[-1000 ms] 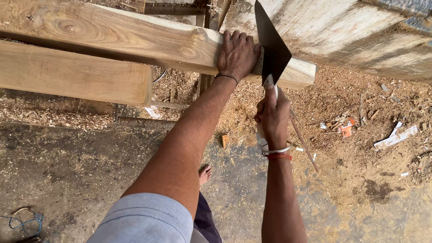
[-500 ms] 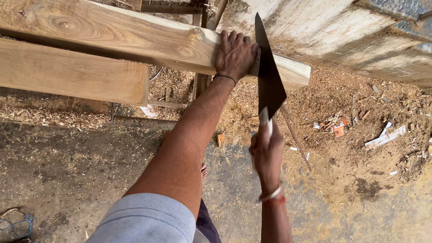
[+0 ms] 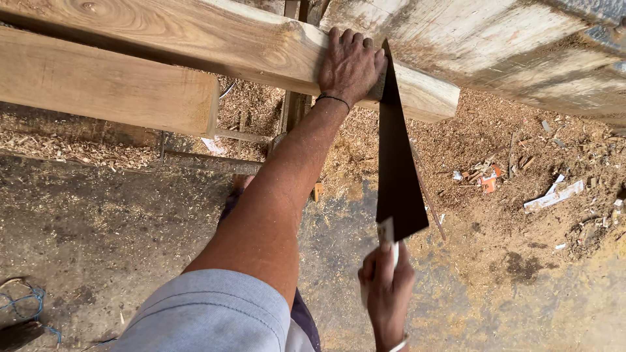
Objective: The person holds a wooden plank steady on a support with one hand and saws through it with a hand saw, making repeated back-and-forth cutting strokes along a marked line. After cutting, the person moves the saw and reaches toward stacked planks.
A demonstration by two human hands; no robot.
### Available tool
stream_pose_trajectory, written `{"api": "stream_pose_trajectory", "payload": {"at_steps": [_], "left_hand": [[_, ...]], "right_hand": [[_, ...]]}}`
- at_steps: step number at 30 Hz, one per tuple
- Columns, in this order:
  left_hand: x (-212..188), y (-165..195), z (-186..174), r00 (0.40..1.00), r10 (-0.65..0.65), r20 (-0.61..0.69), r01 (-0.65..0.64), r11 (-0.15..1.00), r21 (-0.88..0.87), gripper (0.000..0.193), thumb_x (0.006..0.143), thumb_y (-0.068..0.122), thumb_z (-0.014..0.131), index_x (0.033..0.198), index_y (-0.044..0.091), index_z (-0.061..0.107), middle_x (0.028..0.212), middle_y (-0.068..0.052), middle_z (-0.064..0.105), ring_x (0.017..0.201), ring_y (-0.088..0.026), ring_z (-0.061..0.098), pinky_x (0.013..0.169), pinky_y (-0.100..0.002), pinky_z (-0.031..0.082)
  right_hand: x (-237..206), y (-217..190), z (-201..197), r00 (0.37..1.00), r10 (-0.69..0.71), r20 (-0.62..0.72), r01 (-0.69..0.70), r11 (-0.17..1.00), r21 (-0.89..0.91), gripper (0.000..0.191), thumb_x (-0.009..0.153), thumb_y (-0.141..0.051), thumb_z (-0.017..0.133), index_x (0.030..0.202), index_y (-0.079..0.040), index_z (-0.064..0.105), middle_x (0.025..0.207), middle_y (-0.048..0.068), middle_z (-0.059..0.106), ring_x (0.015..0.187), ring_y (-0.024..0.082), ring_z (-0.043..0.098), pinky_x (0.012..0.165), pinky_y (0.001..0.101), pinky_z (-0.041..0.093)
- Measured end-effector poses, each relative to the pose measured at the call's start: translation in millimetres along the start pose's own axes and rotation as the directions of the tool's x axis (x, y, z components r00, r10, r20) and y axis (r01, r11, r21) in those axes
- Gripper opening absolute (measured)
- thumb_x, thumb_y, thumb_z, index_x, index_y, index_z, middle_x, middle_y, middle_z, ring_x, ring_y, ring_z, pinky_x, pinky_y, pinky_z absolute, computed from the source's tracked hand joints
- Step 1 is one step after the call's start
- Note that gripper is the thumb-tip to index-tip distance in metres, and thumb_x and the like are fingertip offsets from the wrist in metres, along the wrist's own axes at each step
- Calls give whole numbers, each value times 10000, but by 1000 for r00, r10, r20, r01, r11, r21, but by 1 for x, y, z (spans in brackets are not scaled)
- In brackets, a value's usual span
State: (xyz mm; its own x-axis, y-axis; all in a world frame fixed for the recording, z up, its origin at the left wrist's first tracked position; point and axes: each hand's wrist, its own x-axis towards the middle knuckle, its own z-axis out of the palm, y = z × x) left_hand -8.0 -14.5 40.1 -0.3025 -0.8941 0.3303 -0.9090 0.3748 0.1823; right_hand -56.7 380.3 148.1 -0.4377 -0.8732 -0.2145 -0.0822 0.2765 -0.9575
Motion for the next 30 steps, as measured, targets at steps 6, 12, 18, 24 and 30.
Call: {"api": "stream_pose_trajectory", "payload": {"at_steps": [6, 12, 18, 24, 30], "left_hand": [[0, -3, -6, 999, 16, -33, -14, 998, 57, 567, 1067, 481, 338, 1055, 60, 718, 991, -119, 673, 1062, -270, 580, 1099, -574, 303], [2, -4, -6, 999, 36, -19, -36, 999, 13, 551, 1046, 460, 370, 1054, 27, 712, 990, -147, 665, 1022, -270, 577, 1065, -573, 302], [0, 1, -8, 1000, 4, -17, -5, 999, -32, 525, 1051, 450, 383, 1055, 36, 707, 1004, -141, 654, 1044, -283, 560, 1093, -591, 279], [2, -4, -3, 1000, -15, -14, 14, 998, -56, 555, 1052, 493, 378, 1089, 46, 705, 1032, -125, 663, 1100, -281, 555, 1121, -591, 253], [4, -2, -3, 998, -16, 57, 17, 999, -29, 535, 1054, 453, 355, 1100, 51, 705, 1024, -127, 666, 1060, -263, 563, 1095, -589, 257]], "right_hand": [[159, -11, 61, 986, -142, 90, 153, 981, -120, 503, 1105, -460, 394, 1087, 11, 568, 566, -26, 508, 407, 70, 488, 327, 254, 416], [-51, 95, 32, 993, 5, -120, 22, 975, 220, 330, 1086, -307, 471, 1044, 11, 550, 602, 6, 487, 478, 63, 415, 397, 238, 320], [-1, 65, 11, 1000, 2, -9, -3, 995, -104, 378, 1053, -342, 422, 1104, -4, 585, 509, 3, 526, 374, 76, 440, 319, 262, 326], [166, 30, 54, 973, -214, 83, 224, 964, -144, 531, 1100, -463, 401, 1215, 24, 579, 562, -22, 507, 421, 52, 483, 336, 228, 400], [-37, 130, 28, 986, -153, -66, 155, 988, 19, 560, 1098, -453, 499, 1295, 65, 576, 677, -29, 526, 585, 56, 469, 498, 239, 365]]}}
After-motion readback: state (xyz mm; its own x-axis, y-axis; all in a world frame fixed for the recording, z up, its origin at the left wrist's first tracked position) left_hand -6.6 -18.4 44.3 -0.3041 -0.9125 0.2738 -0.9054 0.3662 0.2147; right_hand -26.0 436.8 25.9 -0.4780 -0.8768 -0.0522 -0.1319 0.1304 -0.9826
